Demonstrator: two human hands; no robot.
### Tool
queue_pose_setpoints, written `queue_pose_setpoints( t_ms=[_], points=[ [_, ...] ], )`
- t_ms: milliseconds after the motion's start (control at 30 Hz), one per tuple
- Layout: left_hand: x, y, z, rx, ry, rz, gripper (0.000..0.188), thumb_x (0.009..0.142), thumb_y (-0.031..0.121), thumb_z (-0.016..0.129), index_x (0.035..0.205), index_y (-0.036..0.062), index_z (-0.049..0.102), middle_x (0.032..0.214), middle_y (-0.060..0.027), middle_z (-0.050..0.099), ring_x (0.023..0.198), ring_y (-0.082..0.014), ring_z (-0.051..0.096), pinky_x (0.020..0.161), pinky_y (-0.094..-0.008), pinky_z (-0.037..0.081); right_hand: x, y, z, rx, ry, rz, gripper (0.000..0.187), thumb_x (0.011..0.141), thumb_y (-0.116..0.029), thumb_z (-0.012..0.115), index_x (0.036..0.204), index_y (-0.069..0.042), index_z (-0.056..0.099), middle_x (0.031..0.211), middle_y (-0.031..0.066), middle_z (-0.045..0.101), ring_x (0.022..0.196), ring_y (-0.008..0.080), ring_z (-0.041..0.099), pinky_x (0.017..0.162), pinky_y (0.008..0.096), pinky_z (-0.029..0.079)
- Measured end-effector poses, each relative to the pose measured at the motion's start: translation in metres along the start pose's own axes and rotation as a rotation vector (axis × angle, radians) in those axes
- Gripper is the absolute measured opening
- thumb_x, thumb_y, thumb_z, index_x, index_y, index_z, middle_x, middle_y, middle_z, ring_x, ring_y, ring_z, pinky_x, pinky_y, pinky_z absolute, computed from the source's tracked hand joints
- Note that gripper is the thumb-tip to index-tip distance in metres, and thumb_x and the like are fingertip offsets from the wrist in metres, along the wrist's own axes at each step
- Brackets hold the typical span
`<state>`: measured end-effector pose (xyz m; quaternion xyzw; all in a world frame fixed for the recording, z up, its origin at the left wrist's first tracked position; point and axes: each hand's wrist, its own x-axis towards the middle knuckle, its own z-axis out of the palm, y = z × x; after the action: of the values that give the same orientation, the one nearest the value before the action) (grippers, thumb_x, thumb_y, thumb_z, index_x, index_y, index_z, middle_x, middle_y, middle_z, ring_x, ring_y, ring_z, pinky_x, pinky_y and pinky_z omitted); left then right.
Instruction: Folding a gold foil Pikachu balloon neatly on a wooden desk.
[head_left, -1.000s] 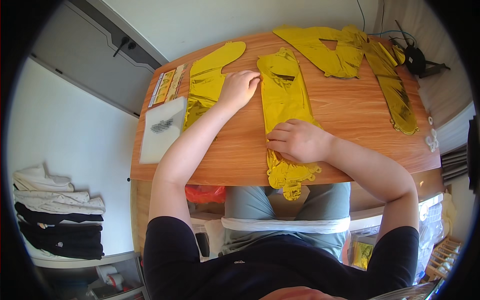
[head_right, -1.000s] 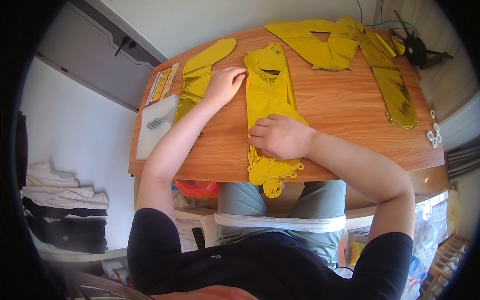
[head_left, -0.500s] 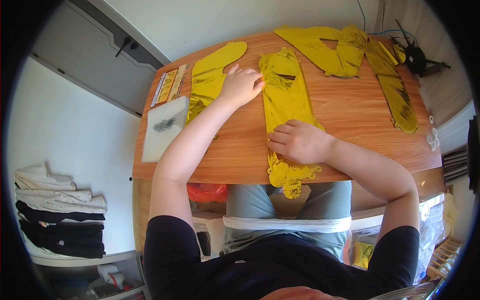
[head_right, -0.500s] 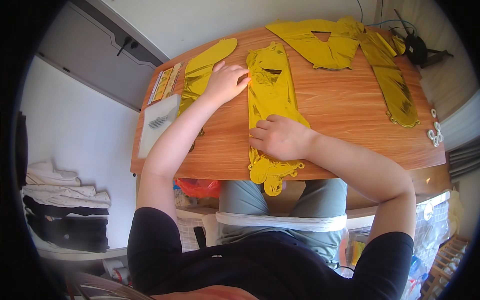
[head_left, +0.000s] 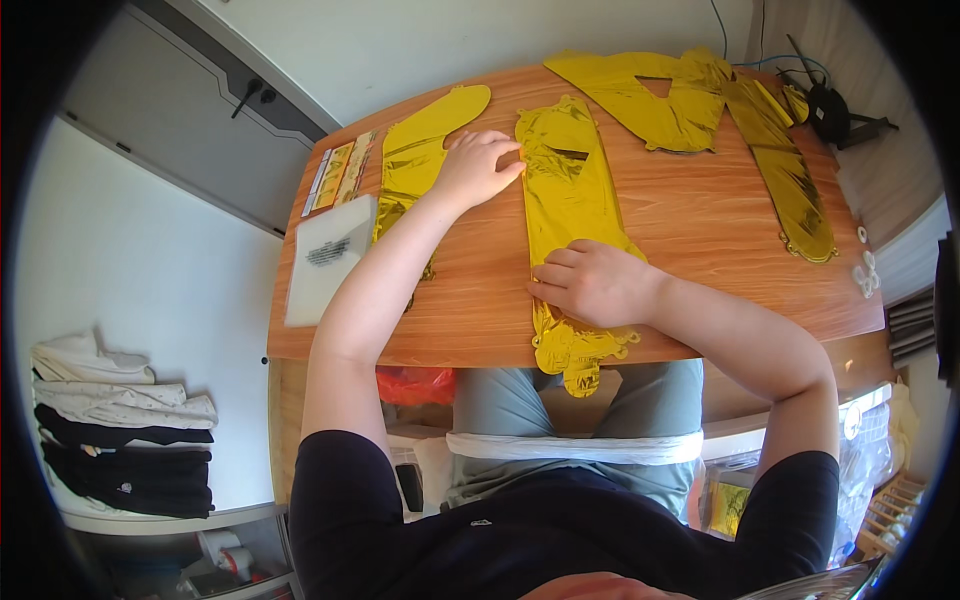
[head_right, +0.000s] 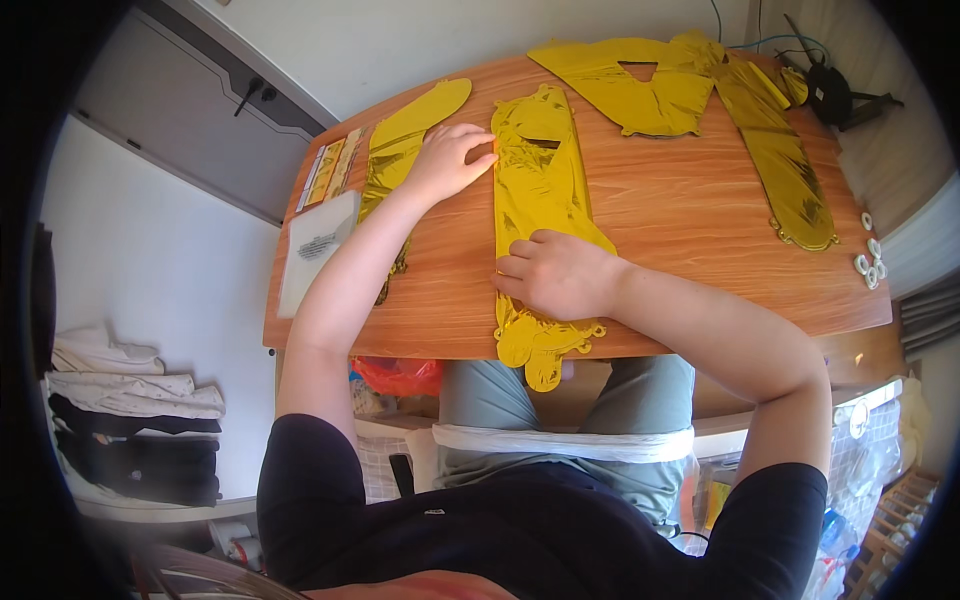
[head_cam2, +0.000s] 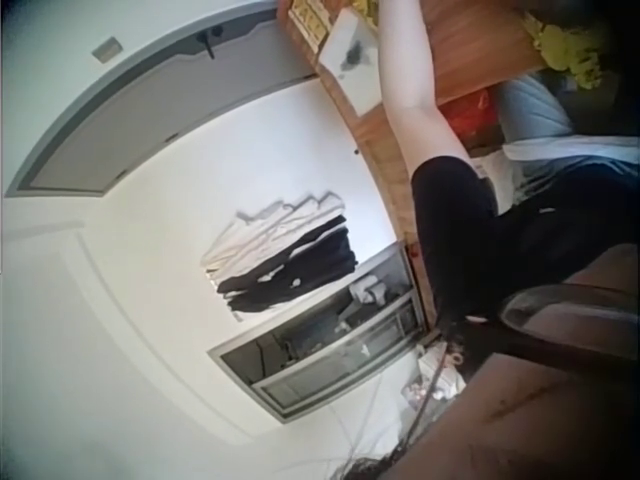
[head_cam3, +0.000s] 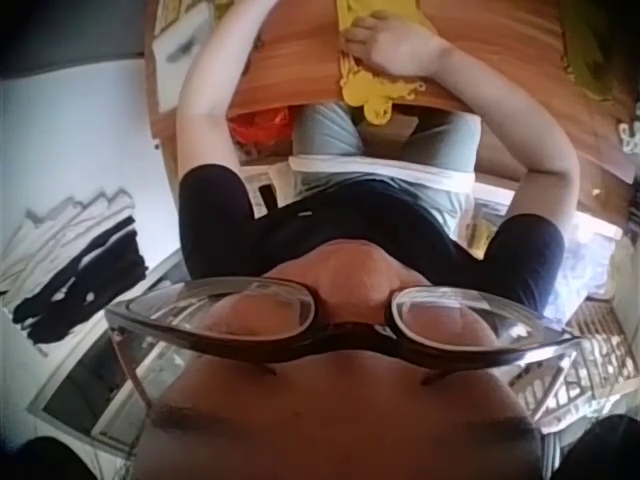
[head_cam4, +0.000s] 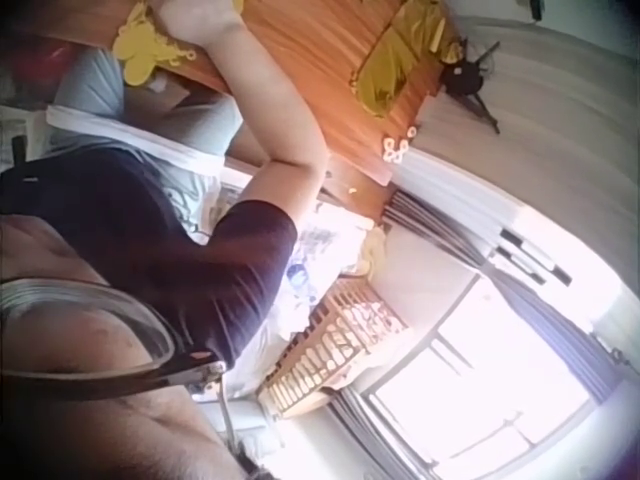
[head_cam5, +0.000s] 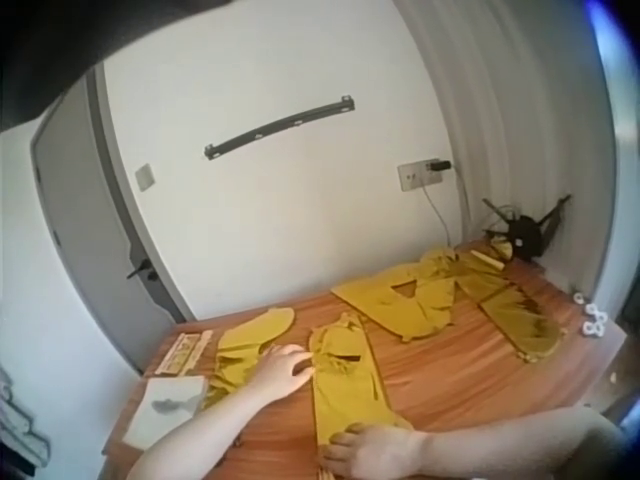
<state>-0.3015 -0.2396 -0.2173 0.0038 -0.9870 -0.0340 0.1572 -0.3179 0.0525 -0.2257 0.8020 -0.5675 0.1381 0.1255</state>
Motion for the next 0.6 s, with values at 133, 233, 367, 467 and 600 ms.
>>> queue_pose_setpoints(
  t_ms=[133,233,367,467,600],
  points=[
    [-0.015,0.008,0.001,-0.208,0.032,-0.103,0.05,0.1,0.039,0.062,0.139,0.0064,0.061,0.143,-0.0142,0.059,0.133,-0.0331,0.054,0.114,-0.0471,0.04,0.0,0.0,0.002,-0.004,0.003,-0.009,0.032,0.089,-0.021,0.061,0.118,-0.009,0.068,0.113,0.0041,0.065,0.108,0.0215,0.063,0.091,0.0356,0.051],
    [-0.033,0.031,-0.001,-0.219,0.005,-0.005,0.055,0.103,0.037,0.059,0.148,0.0056,0.052,0.149,-0.0167,0.053,0.137,-0.0339,0.051,0.117,-0.0485,0.039,-0.002,0.0,0.002,0.0,-0.006,0.004,0.032,0.089,-0.021,0.061,0.118,-0.01,0.068,0.112,0.0041,0.065,0.108,0.0217,0.063,0.092,0.0358,0.051],
    [-0.047,0.047,-0.007,-0.152,-0.136,0.361,0.063,0.104,0.038,0.056,0.156,0.0048,0.04,0.163,-0.018,0.038,0.152,-0.033,0.034,0.125,-0.0449,0.029,-0.001,0.001,0.0,-0.016,-0.028,-0.006,0.034,0.089,-0.021,0.061,0.121,-0.01,0.067,0.112,0.0042,0.065,0.108,0.0222,0.063,0.092,0.0367,0.052],
    [-0.052,0.054,-0.006,-0.147,-0.238,0.404,0.066,0.106,0.037,0.053,0.16,0.0051,0.033,0.167,-0.0174,0.031,0.156,-0.0322,0.027,0.127,-0.0456,0.025,0.0,0.001,0.003,-0.006,0.012,-0.015,0.031,0.089,-0.021,0.061,0.117,-0.009,0.066,0.11,0.0048,0.064,0.109,0.0226,0.063,0.093,0.0372,0.052],
    [-0.052,0.055,-0.003,-0.154,-0.327,0.413,0.066,0.107,0.037,0.051,0.161,0.0056,0.03,0.168,-0.0172,0.029,0.157,-0.0322,0.025,0.127,-0.0462,0.023,0.001,0.001,0.002,-0.026,0.032,-0.028,0.027,0.088,-0.02,0.061,0.112,-0.009,0.065,0.107,0.0052,0.065,0.107,0.0226,0.064,0.091,0.0371,0.053]
  ],
)
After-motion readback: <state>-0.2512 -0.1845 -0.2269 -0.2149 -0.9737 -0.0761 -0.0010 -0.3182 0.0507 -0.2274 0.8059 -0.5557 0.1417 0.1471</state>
